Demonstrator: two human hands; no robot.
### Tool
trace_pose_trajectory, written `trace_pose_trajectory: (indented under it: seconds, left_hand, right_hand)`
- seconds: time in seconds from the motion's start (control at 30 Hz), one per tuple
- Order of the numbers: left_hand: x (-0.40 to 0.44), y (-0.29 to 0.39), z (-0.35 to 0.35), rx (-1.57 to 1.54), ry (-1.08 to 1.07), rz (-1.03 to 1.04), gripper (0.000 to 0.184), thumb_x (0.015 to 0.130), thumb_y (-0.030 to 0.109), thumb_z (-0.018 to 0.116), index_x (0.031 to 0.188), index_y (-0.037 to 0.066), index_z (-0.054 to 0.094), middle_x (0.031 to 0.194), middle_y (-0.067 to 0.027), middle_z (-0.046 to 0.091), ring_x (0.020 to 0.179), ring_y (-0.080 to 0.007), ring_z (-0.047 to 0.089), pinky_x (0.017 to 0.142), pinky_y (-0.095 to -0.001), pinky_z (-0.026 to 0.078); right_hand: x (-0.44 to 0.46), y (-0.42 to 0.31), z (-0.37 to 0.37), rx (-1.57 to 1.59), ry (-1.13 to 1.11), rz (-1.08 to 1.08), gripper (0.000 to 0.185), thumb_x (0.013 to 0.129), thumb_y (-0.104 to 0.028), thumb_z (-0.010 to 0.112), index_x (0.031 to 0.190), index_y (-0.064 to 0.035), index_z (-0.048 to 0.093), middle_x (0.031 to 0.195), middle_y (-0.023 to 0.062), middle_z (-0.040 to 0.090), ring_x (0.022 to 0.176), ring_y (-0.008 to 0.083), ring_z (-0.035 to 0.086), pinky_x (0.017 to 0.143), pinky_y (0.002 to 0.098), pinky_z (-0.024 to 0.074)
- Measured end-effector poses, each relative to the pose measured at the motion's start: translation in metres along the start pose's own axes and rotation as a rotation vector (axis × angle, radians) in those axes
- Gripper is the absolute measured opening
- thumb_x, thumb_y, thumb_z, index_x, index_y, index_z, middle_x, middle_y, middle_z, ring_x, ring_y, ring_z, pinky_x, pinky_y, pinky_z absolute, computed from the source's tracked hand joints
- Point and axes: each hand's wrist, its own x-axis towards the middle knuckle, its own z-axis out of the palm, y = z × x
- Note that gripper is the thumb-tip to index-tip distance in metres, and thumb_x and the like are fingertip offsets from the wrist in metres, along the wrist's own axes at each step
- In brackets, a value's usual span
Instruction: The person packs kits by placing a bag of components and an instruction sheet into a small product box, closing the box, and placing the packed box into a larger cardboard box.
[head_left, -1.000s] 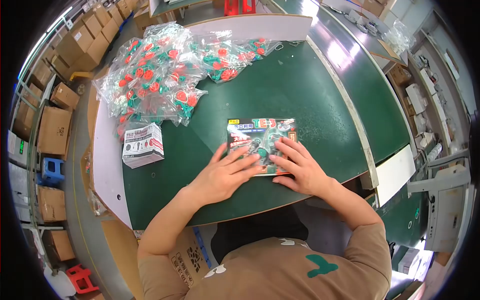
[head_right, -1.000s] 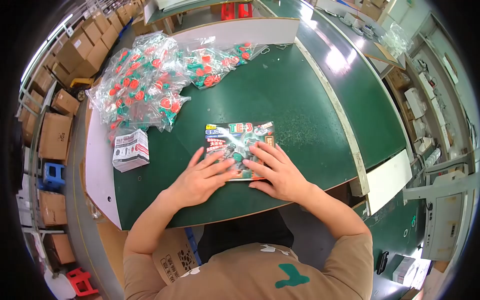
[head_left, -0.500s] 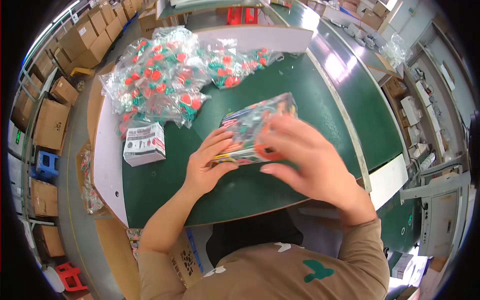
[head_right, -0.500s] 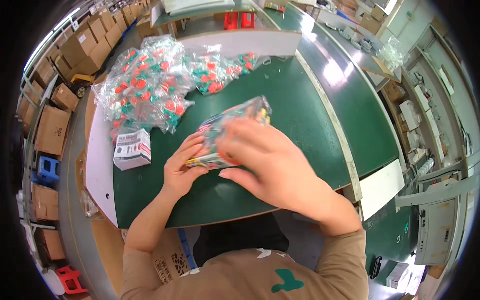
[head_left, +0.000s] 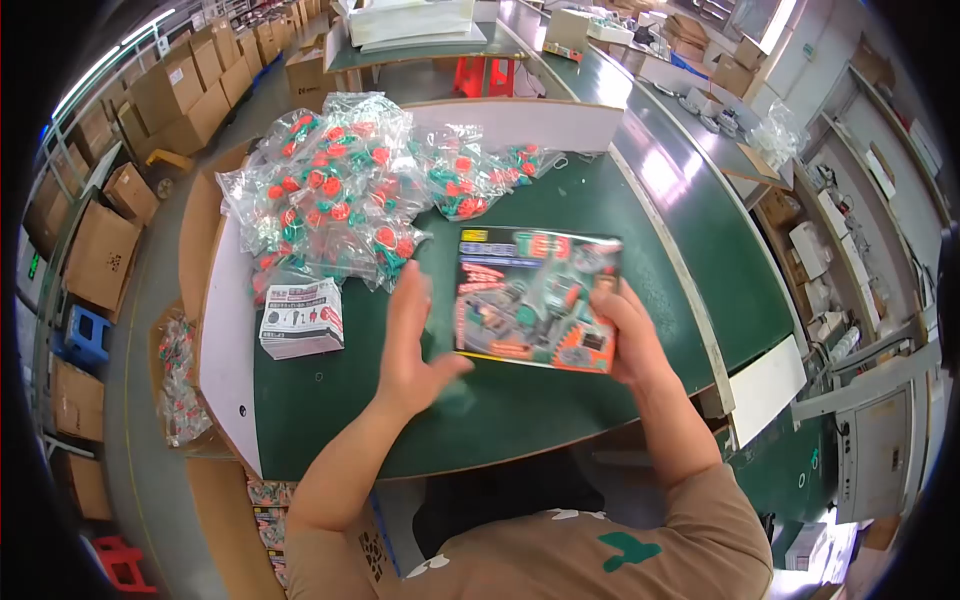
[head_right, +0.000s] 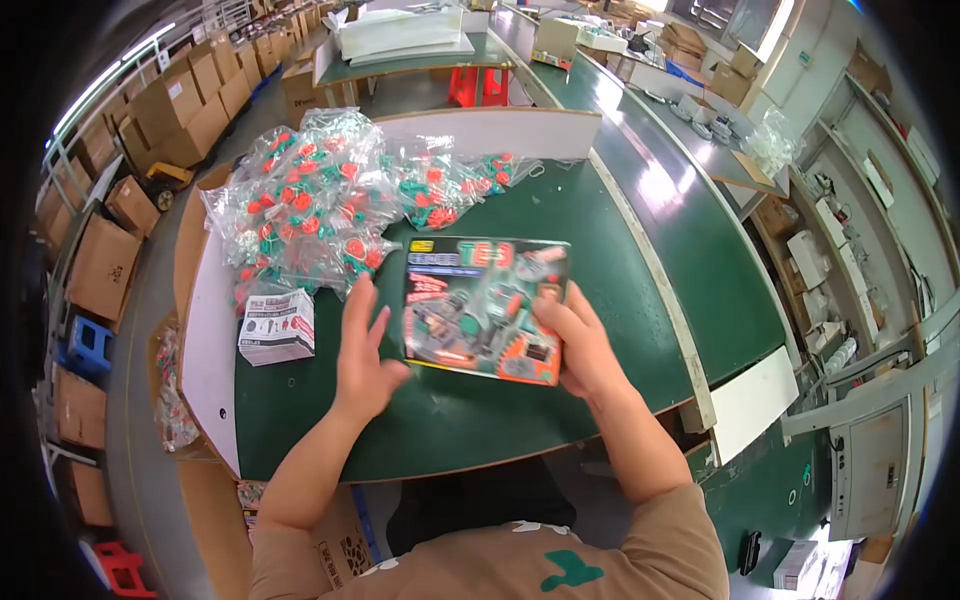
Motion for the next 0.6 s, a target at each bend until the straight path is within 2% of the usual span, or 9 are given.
trace_pose_trajectory:
  seconds: [0.07,0.1,0.23,0.27,0.4,0.6]
  left_hand:
    - [0.001,-0.004,0.007,-0.767,0.329,-0.399,0.059,0.101,0.015,0.071,0.153,0.005,0.046,0.147,-0.0137,0.06,0.128,-0.028,0.061,0.111,-0.0359,0.049]
    - [-0.01,-0.004,0.011,-0.775,0.34,-0.421,0.059,0.101,0.015,0.071,0.153,0.005,0.046,0.147,-0.0137,0.06,0.128,-0.028,0.061,0.111,-0.0359,0.049]
    - [-0.009,-0.004,0.005,-0.13,0.01,-0.63,0.059,0.109,0.025,0.06,0.159,0.006,0.034,0.144,-0.0138,0.059,0.124,-0.0228,0.061,0.109,-0.0327,0.047]
    - [-0.006,-0.005,-0.001,-0.118,0.021,-0.619,0.059,0.109,0.025,0.06,0.159,0.006,0.034,0.144,-0.0138,0.059,0.124,-0.0228,0.061,0.109,-0.0327,0.047]
    - [-0.007,-0.017,-0.008,-0.201,0.064,-0.703,0.055,0.111,0.028,0.055,0.157,0.004,0.038,0.139,-0.0139,0.06,0.122,-0.0194,0.06,0.106,-0.0315,0.046]
    - [0.004,-0.011,-0.004,-0.107,0.083,-0.778,0.055,0.112,0.028,0.054,0.159,0.004,0.038,0.138,-0.0129,0.06,0.12,-0.0183,0.059,0.102,-0.0312,0.047]
  right_hand:
    - [-0.007,-0.004,-0.001,0.013,-0.01,-0.12,0.052,0.1,-0.018,0.059,0.147,0.0013,0.047,0.121,0.0181,0.069,0.096,0.0216,0.072,0.082,0.0315,0.0603]
    - [-0.012,0.002,-0.004,0.011,0.006,-0.1,0.052,0.1,-0.018,0.059,0.147,0.0013,0.047,0.121,0.0181,0.069,0.096,0.0216,0.072,0.082,0.0315,0.0603]
    - [0.022,0.017,-0.004,-0.286,0.007,-0.042,0.051,0.1,-0.013,0.063,0.147,0.0011,0.047,0.114,0.0136,0.069,0.088,0.0177,0.069,0.079,0.0306,0.0592]
    - [0.025,0.018,0.001,-0.286,-0.012,-0.047,0.051,0.1,-0.013,0.063,0.147,0.0011,0.047,0.114,0.0136,0.069,0.088,0.0177,0.069,0.079,0.0306,0.0592]
    - [0.01,0.028,0.008,-0.469,-0.013,-0.296,0.049,0.101,-0.01,0.063,0.146,0.0005,0.047,0.115,0.012,0.067,0.09,0.0167,0.068,0.079,0.0285,0.0576]
    - [0.01,0.017,0.032,-0.543,-0.014,-0.213,0.05,0.102,-0.012,0.064,0.146,0.0011,0.043,0.118,0.0142,0.066,0.094,0.0139,0.066,0.081,0.027,0.0549]
